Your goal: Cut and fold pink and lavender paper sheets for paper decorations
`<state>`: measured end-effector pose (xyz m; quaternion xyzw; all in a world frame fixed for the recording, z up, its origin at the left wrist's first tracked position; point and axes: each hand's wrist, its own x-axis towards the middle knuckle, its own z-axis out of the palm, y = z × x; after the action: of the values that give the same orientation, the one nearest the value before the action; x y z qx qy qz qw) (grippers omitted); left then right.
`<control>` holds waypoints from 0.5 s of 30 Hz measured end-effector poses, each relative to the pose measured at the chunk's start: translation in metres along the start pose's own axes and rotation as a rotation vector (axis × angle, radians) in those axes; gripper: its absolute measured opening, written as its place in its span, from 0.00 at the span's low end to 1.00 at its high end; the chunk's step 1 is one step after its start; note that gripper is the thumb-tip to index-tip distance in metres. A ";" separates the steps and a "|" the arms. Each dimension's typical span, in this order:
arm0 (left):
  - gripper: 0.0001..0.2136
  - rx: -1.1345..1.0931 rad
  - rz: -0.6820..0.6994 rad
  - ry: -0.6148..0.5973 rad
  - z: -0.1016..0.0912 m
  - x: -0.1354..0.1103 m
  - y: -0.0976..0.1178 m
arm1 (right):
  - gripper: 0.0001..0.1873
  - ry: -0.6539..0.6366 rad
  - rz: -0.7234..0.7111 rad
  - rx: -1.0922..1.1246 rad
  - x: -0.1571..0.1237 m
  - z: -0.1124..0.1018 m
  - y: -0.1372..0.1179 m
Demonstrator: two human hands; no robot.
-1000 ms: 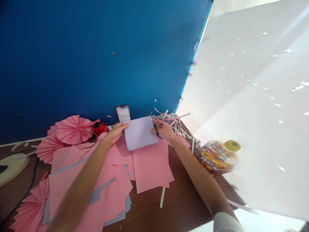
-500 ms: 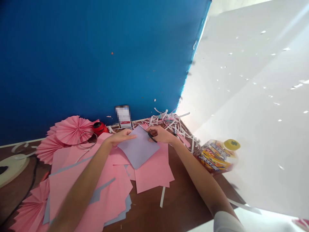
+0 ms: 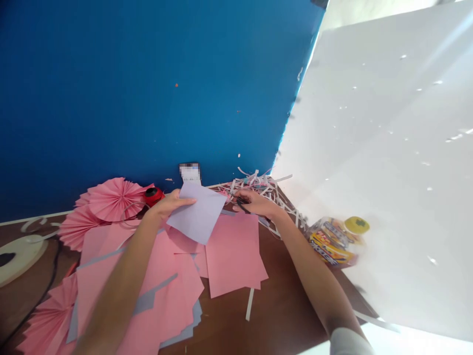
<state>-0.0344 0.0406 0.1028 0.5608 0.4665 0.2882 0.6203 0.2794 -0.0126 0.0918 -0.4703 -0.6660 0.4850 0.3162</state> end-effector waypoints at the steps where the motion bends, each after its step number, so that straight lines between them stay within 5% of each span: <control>1: 0.27 -0.012 0.005 0.008 -0.003 0.000 0.000 | 0.18 -0.011 0.004 -0.009 -0.001 -0.001 -0.001; 11: 0.26 -0.143 0.102 0.152 0.006 0.019 -0.013 | 0.17 0.005 -0.008 -0.004 0.011 0.018 0.011; 15: 0.25 -0.130 0.111 0.058 0.012 0.018 -0.016 | 0.20 0.077 0.027 0.158 0.018 0.020 0.022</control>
<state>-0.0192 0.0481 0.0821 0.5358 0.4327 0.3680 0.6247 0.2624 -0.0010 0.0639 -0.4713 -0.6064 0.5218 0.3713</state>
